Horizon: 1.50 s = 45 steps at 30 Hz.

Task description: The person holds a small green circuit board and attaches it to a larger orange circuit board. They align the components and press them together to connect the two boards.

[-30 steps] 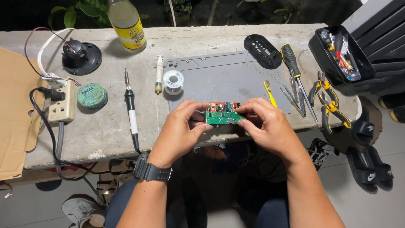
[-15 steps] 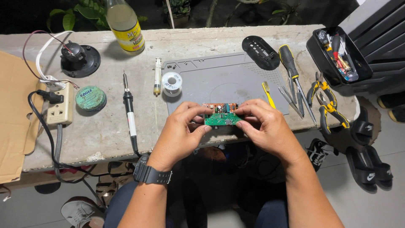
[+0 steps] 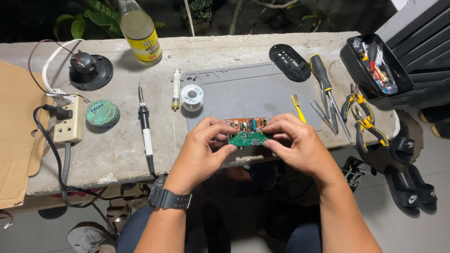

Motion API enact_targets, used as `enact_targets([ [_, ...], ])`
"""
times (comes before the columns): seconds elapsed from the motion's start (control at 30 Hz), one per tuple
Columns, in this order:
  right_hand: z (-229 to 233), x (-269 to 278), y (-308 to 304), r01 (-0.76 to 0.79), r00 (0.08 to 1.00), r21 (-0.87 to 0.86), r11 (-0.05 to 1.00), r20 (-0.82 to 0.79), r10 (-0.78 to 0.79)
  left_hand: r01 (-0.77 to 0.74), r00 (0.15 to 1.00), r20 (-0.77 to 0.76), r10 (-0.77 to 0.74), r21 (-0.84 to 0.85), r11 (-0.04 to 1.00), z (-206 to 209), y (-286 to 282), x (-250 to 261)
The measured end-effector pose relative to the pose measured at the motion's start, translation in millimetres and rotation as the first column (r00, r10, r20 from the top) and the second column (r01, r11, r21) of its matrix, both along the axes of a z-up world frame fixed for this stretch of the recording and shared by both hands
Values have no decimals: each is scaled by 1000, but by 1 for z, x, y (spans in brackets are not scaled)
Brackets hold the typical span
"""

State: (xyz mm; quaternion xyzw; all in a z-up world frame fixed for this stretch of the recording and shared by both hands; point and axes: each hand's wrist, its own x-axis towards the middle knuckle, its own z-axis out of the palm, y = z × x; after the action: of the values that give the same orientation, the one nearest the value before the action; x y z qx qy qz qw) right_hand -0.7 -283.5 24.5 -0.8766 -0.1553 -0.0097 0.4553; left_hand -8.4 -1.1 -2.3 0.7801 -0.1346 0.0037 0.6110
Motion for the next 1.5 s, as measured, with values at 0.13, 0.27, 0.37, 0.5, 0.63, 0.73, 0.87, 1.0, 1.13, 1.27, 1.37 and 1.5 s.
enact_targets([
  [0.13, 1, 1, -1, 1, 1000, 5, 1000, -18, -1, -5, 1000, 13, 5, -9, 1000, 1, 0, -1],
  [0.27, 1, 2, -3, -9, 999, 27, 1000, -35, 9, 23, 1000, 7, -23, -42, 999, 0, 2, -2],
  [0.37, 0, 2, -3, -12, 999, 36, 999, -36, 14, 30, 1000, 8, -30, -45, 999, 0, 3, -2],
  [0.5, -1, 2, -4, -15, 999, 41, 999, -38, 16, 34, 999, 12, -33, -49, 998, -1, 3, -1],
  [0.63, -4, 3, -6, -14, 999, 58, 998, -47, 17, 36, 999, 11, -35, -58, 998, -6, 4, 0],
  [0.73, -7, 4, -7, -18, 999, 62, 998, -46, 21, 31, 999, 12, -31, -59, 998, -7, 4, 0],
  [0.87, -8, 5, -7, -9, 999, 68, 998, -46, 12, 27, 1000, 12, -27, -52, 998, -5, 2, -1],
  [1.0, 12, -2, -1, -11, 999, 72, 997, -44, 14, 29, 1000, 8, -29, -55, 998, -2, 2, -2],
  [1.13, 15, 15, -11, 45, 997, 48, 998, 58, -48, 31, 999, 14, -30, -73, 997, -3, 2, -2],
  [1.27, 40, 46, 15, 4, 990, -6, 1000, 140, -4, 40, 999, 13, -39, -63, 997, -1, 3, -2],
  [1.37, 48, 87, 40, -44, 982, -152, 987, 176, 71, 44, 999, 11, -44, -54, 998, 1, 2, -2],
  [1.5, 23, 169, 52, -77, 952, -400, 913, 244, 187, 73, 997, 33, -72, -21, 997, 1, 4, -1],
])
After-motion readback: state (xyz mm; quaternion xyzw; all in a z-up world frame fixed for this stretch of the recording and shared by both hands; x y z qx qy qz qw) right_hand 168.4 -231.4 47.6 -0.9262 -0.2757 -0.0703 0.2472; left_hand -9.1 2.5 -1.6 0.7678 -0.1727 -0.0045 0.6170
